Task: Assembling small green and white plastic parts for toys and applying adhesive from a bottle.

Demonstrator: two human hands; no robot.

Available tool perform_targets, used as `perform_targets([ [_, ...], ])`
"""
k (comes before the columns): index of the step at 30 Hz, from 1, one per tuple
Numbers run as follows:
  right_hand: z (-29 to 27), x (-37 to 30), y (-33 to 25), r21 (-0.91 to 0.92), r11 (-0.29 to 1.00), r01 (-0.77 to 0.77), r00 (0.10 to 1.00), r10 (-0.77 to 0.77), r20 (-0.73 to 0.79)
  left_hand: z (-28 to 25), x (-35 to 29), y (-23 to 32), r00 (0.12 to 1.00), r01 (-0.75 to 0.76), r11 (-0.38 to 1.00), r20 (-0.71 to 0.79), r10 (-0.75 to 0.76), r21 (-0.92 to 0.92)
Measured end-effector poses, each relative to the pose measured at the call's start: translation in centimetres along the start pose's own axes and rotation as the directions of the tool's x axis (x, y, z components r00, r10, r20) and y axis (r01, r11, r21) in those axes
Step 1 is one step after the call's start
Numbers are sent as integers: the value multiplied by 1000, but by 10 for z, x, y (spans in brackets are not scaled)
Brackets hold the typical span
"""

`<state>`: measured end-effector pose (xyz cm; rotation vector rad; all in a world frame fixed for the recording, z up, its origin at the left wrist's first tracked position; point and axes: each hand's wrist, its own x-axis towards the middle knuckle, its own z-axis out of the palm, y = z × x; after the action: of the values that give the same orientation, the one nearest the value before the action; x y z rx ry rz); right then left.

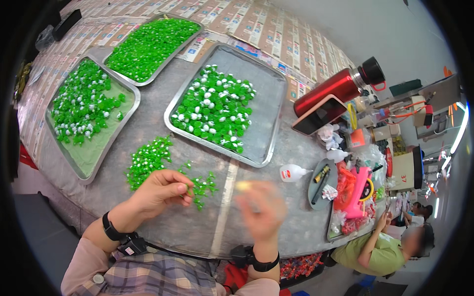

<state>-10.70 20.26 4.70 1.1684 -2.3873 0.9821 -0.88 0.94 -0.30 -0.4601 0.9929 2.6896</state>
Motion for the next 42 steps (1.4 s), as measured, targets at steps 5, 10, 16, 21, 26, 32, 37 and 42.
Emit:
perform_targets([
  [5,-25,-20,79,228,878,-421,687,473,-551,6,-1,3,998,-59,997,8,59,53],
  [10,-16,-40,133,147,735,-661,742,670,-12,7,2,1,998,-59,996,-22,61,72],
  [16,-17,-5,59,559,710,-427,795,590,-142,0,1,1,998,-67,994,4,67,88],
  [21,-21,6,1,526,820,-226,826,447,-343,2,0,3,998,-58,998,41,57,38],
  [26,-5,18,-29,448,880,-161,827,368,-425,3,0,5,999,-46,998,16,46,-43],
  [32,9,9,-38,452,887,-93,901,268,-340,2,-1,3,998,-59,994,13,61,-88],
  [37,13,9,-33,369,927,69,952,50,-302,3,-1,4,998,-56,994,10,57,-91],
  [42,12,7,-32,399,916,47,961,68,-269,3,-1,3,998,-54,994,9,55,-96],
])
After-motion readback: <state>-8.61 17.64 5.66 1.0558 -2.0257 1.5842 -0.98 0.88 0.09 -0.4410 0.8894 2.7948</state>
